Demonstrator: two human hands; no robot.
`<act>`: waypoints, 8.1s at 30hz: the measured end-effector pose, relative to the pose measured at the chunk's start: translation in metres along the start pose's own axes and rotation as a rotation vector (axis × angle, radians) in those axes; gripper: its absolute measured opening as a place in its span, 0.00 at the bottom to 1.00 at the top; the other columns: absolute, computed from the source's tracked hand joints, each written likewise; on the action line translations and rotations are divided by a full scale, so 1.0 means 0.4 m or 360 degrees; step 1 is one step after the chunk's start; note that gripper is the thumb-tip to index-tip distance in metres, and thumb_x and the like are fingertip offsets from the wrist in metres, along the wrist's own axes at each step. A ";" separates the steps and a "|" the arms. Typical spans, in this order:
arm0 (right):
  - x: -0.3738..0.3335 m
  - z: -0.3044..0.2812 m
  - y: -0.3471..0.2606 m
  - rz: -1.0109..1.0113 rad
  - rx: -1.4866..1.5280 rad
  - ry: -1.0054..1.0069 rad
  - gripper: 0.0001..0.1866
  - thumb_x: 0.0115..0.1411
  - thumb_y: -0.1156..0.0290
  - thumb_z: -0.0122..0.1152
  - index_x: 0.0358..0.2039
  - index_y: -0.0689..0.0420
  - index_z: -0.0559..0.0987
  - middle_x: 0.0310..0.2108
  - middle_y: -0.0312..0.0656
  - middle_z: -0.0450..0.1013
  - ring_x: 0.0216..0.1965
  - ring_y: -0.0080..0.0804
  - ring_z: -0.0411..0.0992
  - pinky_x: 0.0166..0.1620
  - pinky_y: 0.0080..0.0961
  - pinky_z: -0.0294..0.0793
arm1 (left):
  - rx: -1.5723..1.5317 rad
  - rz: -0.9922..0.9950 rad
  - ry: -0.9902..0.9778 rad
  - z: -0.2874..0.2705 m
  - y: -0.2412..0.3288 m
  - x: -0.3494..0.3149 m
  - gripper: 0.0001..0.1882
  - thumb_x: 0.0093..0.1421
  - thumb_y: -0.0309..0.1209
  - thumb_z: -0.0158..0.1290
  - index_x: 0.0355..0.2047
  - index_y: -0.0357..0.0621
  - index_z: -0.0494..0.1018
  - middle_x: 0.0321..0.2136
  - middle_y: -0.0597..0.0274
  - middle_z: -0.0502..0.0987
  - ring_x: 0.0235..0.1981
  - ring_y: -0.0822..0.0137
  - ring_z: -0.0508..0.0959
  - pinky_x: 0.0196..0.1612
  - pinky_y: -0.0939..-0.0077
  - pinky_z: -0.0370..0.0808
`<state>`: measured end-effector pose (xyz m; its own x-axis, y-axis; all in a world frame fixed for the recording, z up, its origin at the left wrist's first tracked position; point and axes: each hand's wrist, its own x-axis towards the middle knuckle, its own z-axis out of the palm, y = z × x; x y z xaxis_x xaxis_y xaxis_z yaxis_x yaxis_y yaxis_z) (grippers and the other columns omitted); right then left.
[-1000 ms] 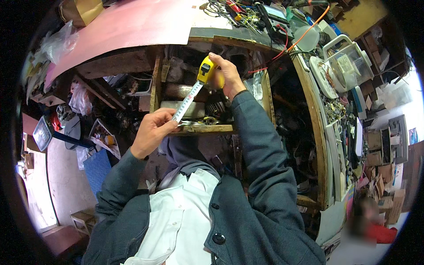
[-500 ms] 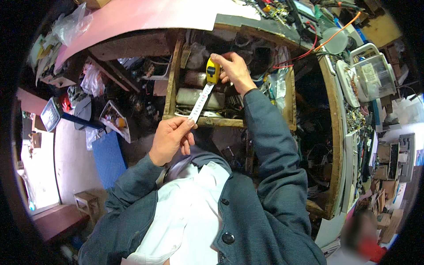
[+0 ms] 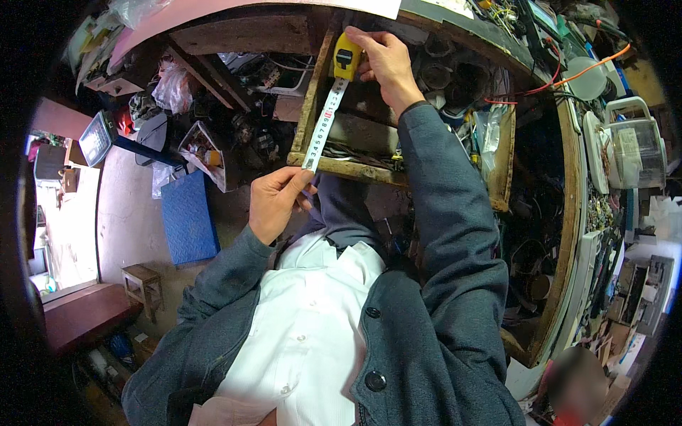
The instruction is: The person uses a yellow tape measure to measure a wooden drawer and its contents, then retracts the tape and places it on the workbench. They then pick up and inspect several small items from the drawer, including a cylindrical object and a small black component, before placing them back.
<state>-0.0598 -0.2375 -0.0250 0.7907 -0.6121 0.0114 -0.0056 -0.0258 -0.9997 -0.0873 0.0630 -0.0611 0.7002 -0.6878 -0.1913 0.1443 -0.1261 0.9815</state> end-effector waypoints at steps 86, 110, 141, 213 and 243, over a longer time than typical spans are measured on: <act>-0.214 0.045 -0.024 0.0097 -0.1229 -0.1076 0.70 0.43 0.35 0.76 0.68 0.76 0.51 0.65 0.73 0.58 0.69 0.57 0.59 0.68 0.36 0.60 | 0.0832 0.0777 -0.0830 -0.138 0.066 0.272 0.74 0.38 0.41 0.77 0.75 0.47 0.35 0.75 0.54 0.45 0.75 0.54 0.48 0.76 0.58 0.45; -0.217 0.056 -0.015 0.0083 -0.1252 -0.0965 0.74 0.34 0.33 0.80 0.68 0.74 0.55 0.63 0.68 0.63 0.67 0.53 0.63 0.68 0.34 0.61 | 0.1888 0.0967 -0.0788 -0.029 0.235 0.568 0.51 0.41 0.41 0.70 0.66 0.43 0.63 0.63 0.44 0.69 0.74 0.51 0.52 0.75 0.42 0.34; -0.245 0.091 -0.083 -0.0139 -0.1476 -0.0845 0.72 0.36 0.50 0.85 0.75 0.54 0.48 0.45 0.66 0.77 0.51 0.59 0.76 0.54 0.41 0.72 | 0.0526 0.0875 -0.0309 -0.078 0.245 0.592 0.40 0.46 0.23 0.68 0.62 0.33 0.67 0.46 0.52 0.80 0.45 0.64 0.81 0.51 0.72 0.77; -0.236 0.089 -0.052 -0.0134 -0.1071 -0.0901 0.73 0.33 0.51 0.86 0.73 0.64 0.49 0.52 0.68 0.74 0.53 0.56 0.77 0.54 0.37 0.76 | -0.0570 0.0016 -0.0158 -0.050 0.039 0.064 0.30 0.63 0.23 0.56 0.65 0.33 0.62 0.59 0.54 0.70 0.61 0.65 0.70 0.64 0.69 0.67; -0.220 0.088 -0.039 0.0321 -0.0091 -0.0697 0.37 0.66 0.66 0.64 0.71 0.59 0.58 0.21 0.34 0.72 0.20 0.16 0.66 0.21 0.16 0.60 | 0.0011 0.0486 0.0064 -0.015 -0.030 0.069 0.21 0.64 0.27 0.59 0.57 0.42 0.75 0.63 0.52 0.68 0.61 0.65 0.71 0.64 0.71 0.66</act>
<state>-0.1078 -0.1556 -0.0113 0.9536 -0.2196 -0.2058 -0.2092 0.0080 -0.9778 -0.0656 0.0500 -0.0783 0.7375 -0.6659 0.1127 -0.0817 0.0776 0.9936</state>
